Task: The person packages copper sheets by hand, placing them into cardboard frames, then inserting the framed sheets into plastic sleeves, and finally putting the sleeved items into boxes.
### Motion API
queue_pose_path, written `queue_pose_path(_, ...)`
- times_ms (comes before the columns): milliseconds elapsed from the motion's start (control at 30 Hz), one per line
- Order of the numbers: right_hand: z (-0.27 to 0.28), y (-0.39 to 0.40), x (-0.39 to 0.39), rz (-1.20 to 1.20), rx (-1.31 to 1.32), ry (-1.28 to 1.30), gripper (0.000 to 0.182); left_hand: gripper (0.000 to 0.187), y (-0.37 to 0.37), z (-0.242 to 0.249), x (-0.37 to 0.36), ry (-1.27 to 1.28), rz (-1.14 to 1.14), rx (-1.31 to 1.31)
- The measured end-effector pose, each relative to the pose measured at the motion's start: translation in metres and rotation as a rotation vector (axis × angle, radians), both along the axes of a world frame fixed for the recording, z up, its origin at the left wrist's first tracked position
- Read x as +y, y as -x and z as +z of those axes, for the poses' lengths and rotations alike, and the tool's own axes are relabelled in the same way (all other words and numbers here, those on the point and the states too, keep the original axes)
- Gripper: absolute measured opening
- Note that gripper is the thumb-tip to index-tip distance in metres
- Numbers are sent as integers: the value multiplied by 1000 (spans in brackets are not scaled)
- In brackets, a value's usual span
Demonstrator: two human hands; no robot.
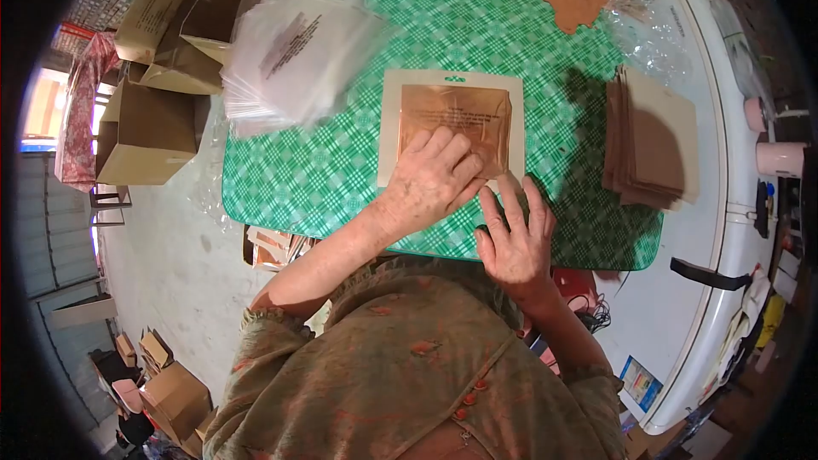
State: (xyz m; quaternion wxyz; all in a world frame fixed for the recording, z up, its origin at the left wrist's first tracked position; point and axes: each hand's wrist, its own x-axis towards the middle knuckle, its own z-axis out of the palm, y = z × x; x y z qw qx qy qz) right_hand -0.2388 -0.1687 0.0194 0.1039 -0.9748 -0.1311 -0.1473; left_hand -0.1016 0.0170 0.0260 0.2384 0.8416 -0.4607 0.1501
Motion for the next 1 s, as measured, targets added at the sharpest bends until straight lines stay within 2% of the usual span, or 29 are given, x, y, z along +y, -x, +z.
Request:
queue_pose_path(533, 2, -2, 0, 21, -10, 12, 59, 41, -4, 0, 6, 52, 7, 41)
queue_pose_path(667, 3, -2, 0, 20, -6, 28, 58, 49, -3, 0, 12, 9, -3, 59)
queue_pose_path(800, 3, 0, 1, 17, -9, 25, 57, 59, -4, 28, 18, -2, -87, 175)
queue_pose_path(933, 0, -2, -1, 23, -24, 21, 59, 68, -30, 32, 9, 22, -160, 207)
queue_pose_path(1000, -1, -1, 1, 9, -44, 24, 60, 72, -44, 30, 2, -48, -179, 166)
